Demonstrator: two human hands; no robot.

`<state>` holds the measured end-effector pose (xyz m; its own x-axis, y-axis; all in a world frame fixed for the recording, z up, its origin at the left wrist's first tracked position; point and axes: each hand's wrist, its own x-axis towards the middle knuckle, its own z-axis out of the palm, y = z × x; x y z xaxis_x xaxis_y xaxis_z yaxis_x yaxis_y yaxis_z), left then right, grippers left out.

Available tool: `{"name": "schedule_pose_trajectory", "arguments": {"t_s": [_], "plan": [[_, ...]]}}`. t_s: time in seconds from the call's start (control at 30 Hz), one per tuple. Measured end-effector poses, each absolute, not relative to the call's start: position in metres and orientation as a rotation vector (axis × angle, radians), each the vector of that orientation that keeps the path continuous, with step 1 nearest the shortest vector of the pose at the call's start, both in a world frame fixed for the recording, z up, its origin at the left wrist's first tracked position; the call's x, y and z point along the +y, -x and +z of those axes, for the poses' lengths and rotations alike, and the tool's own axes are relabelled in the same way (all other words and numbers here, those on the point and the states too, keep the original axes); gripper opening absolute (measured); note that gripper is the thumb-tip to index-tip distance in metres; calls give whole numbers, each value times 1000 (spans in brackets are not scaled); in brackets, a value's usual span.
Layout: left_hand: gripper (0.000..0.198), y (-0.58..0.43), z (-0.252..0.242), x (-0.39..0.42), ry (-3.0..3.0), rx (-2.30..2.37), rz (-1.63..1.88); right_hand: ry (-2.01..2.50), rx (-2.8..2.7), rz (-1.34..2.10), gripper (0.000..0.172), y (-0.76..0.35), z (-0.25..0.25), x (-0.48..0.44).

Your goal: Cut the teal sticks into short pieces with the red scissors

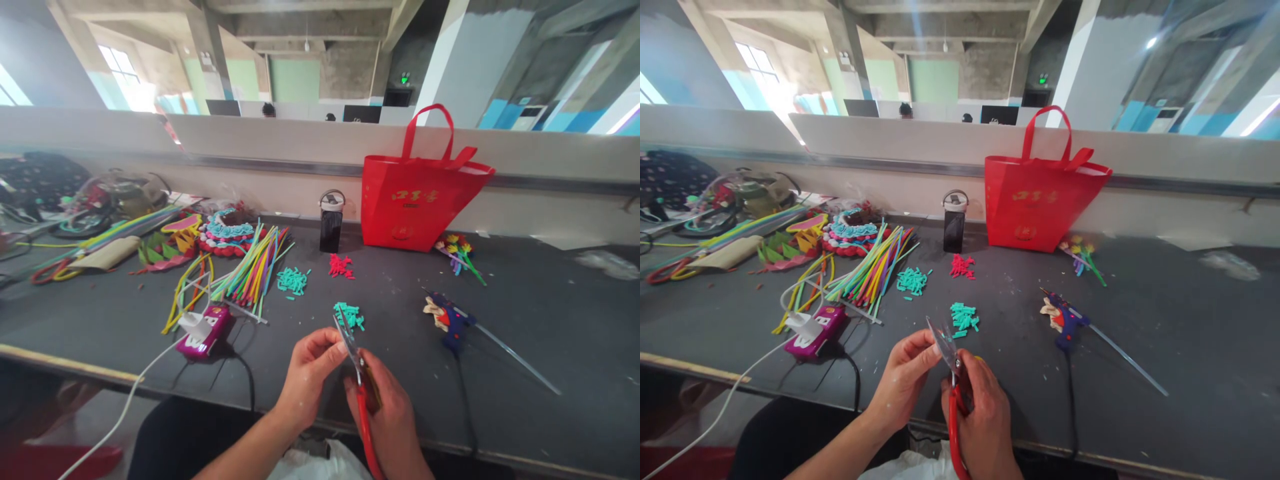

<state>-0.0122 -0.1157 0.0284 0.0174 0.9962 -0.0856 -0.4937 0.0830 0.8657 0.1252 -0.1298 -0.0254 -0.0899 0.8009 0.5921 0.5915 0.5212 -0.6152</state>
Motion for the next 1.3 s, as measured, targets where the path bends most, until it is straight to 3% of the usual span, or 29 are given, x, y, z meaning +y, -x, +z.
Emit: {"name": "schedule_pose_trajectory", "arguments": {"t_s": [0.77,0.9,1.07,1.3], "plan": [[15,11,28,-116,-789,876,1343,1184,-1742,367,32,-127,-32,-132],[16,11,30,-117,-766,852,1322,1236,-1601,526,30,-127,-26,-129],[16,16,30,-115,-703,826,1195,1168,-1325,1003,35,-128,4,-115],[14,21,27,-114,-690,791,1022,947,-1243,1291,39,-129,18,-103]]}}
